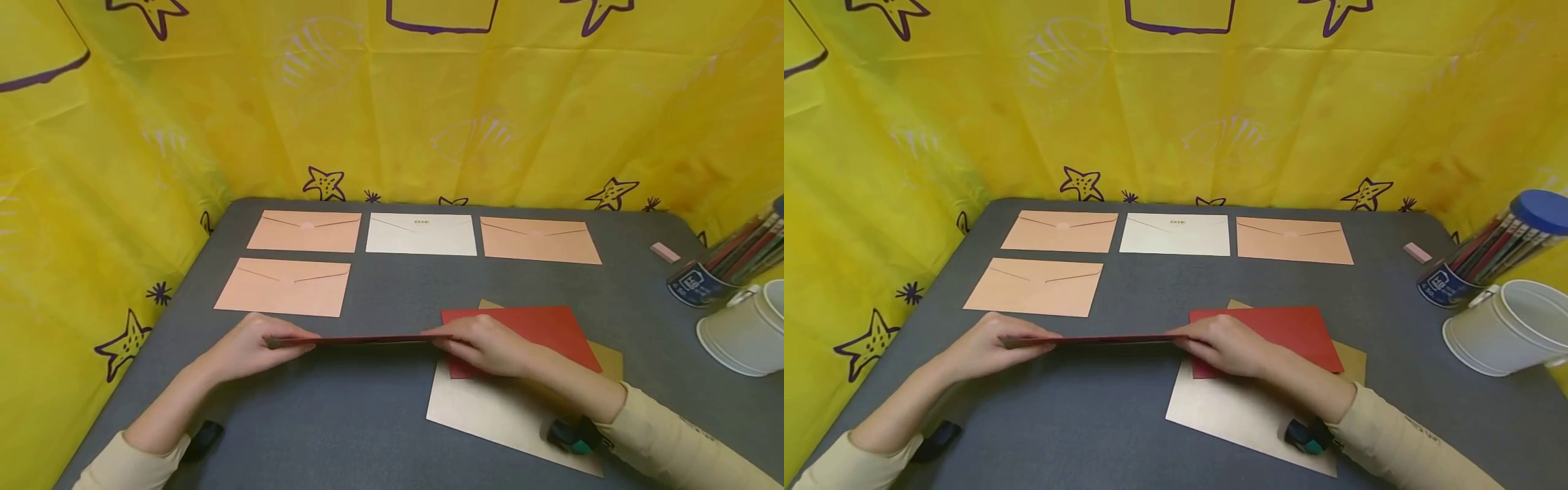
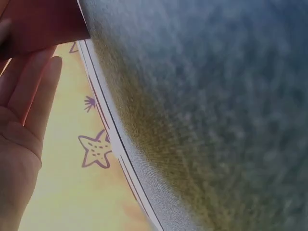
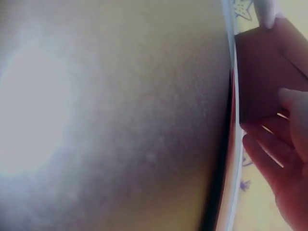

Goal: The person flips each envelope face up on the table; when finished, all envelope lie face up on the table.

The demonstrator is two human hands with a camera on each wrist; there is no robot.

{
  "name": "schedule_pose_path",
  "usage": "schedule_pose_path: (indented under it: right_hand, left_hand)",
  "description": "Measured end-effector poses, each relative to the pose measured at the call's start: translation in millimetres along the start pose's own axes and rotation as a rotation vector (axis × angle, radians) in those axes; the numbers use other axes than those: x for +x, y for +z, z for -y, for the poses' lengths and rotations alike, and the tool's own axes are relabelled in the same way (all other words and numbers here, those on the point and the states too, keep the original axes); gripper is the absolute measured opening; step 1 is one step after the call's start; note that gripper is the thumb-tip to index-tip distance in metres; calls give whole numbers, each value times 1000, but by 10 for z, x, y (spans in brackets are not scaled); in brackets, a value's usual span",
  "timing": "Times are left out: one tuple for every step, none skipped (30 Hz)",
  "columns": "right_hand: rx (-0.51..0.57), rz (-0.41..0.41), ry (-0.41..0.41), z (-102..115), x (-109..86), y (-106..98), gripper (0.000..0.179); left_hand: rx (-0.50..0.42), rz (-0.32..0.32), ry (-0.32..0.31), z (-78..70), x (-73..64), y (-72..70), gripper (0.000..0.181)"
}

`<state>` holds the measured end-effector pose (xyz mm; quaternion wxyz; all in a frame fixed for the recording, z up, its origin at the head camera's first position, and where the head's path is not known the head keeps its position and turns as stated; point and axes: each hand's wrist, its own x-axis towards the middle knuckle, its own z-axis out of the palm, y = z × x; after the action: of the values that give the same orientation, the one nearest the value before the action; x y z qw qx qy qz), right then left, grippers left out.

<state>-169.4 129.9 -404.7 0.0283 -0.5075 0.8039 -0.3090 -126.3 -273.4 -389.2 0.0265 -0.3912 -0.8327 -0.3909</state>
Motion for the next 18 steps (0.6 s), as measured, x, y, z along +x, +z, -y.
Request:
schedule_pose_path:
  right_hand:
    - [12,-19,8,0,3,-7,23]
    - [24,-40,17,-6,5,-13,19]
    - [37,-60,30,-11,9,-24,14]
    - [54,-78,49,-15,11,-37,11]
    - [75,-98,74,-20,12,-52,9]
    - [95,-117,105,-26,11,-68,8]
    - [116,-134,141,-36,8,-84,8]
    - [135,-152,180,-45,5,-104,8]
    - [155,-169,223,-53,1,-122,8]
    - [173,-184,267,-66,-1,-140,7]
    - [184,-200,309,-79,0,-158,5]
    - [192,-211,350,-94,3,-178,7]
    - [200,-223,393,-113,7,-198,10]
    - [215,-234,433,-134,11,-216,13]
    - [231,-243,472,-158,16,-235,16]
    - [246,-253,510,-183,23,-256,18]
    - [264,-262,546,-210,26,-276,19]
    - [284,-268,580,-240,27,-293,20]
  left_hand:
    - [0,-18,-7,0,11,0,28]
    - [-6,-37,-26,3,21,3,26]
    - [-15,-56,-62,-7,39,3,24]
    - [-25,-77,-103,-11,63,8,20]
    - [-24,-101,-156,-19,89,11,11]
    - [-30,-124,-216,-31,123,15,6]
    - [-42,-146,-278,-42,161,19,4]
    - [-60,-167,-343,-51,203,24,5]
    - [-78,-187,-406,-61,250,27,8]
    - [-96,-207,-463,-61,296,35,12]
    - [-114,-224,-513,-60,346,43,16]
    - [-144,-237,-551,-58,397,52,22]
    - [-179,-247,-583,-44,445,66,26]
    - [-214,-256,-610,-27,492,81,29]
    - [-254,-263,-631,-7,537,97,32]
    - [-293,-269,-648,13,579,114,34]
    - [-327,-272,-660,34,619,130,36]
    - [-367,-276,-670,53,657,148,38]
